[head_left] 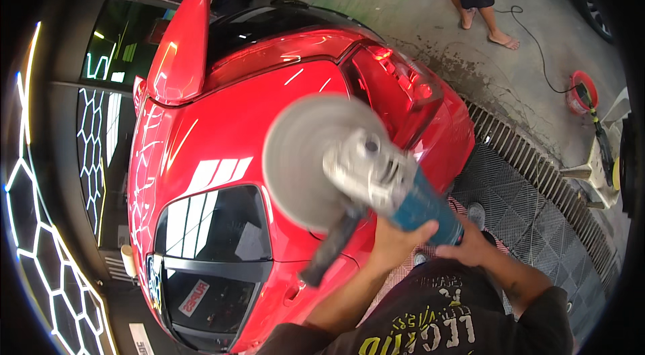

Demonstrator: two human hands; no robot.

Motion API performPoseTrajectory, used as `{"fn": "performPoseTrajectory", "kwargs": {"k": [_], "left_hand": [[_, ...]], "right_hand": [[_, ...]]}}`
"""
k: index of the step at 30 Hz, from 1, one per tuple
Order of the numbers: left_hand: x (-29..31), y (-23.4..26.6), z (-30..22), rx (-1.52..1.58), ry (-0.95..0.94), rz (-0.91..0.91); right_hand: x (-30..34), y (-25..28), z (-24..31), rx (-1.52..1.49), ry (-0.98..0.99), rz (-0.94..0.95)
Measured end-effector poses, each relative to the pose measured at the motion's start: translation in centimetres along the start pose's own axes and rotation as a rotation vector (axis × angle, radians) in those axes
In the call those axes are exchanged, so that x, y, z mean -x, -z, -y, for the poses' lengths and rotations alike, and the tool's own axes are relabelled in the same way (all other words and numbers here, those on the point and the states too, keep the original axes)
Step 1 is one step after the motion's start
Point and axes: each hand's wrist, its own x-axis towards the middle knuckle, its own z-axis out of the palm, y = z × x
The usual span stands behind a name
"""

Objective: The person uses a rotary polisher to buff the rear quarter panel and trunk of a red car. They periodically stop to apply a white compound from a small bottle and wipe the surface with a cloth before resuming polishing.

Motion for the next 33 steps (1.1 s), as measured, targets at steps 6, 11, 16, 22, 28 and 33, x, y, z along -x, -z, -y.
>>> {"fn": "performPoseTrajectory", "kwargs": {"k": [6, 11, 16, 22, 28, 33], "left_hand": [[-8.0, -2.6, -7.0, 0.248, 0.061, -0.067], [-4.3, -0.5, -7.1, 0.229, -0.019, -0.116], [-1.5, 4.4, -12.2, 0.277, -0.107, -0.171], [-2.0, 4.1, -12.0, 0.378, -0.164, -0.084], [-7.7, -1.9, -6.0, 0.316, 0.079, 0.093], [-7.9, -2.7, -7.2, 0.364, 0.17, 0.068]], "right_hand": [[-5.3, 3.4, 9.2, -0.037, -0.056, 0.02], [-5.1, 0.8, 8.2, 0.03, 0.077, 0.103], [-7.6, -4.4, 11.8, 0.187, 0.087, 0.33], [-6.8, -1.3, 13.8, 0.35, 0.23, 0.397], [-1.5, 2.3, 8.6, 0.175, -0.112, -0.023], [-1.1, 2.1, 8.2, 0.079, -0.261, -0.111]]}}
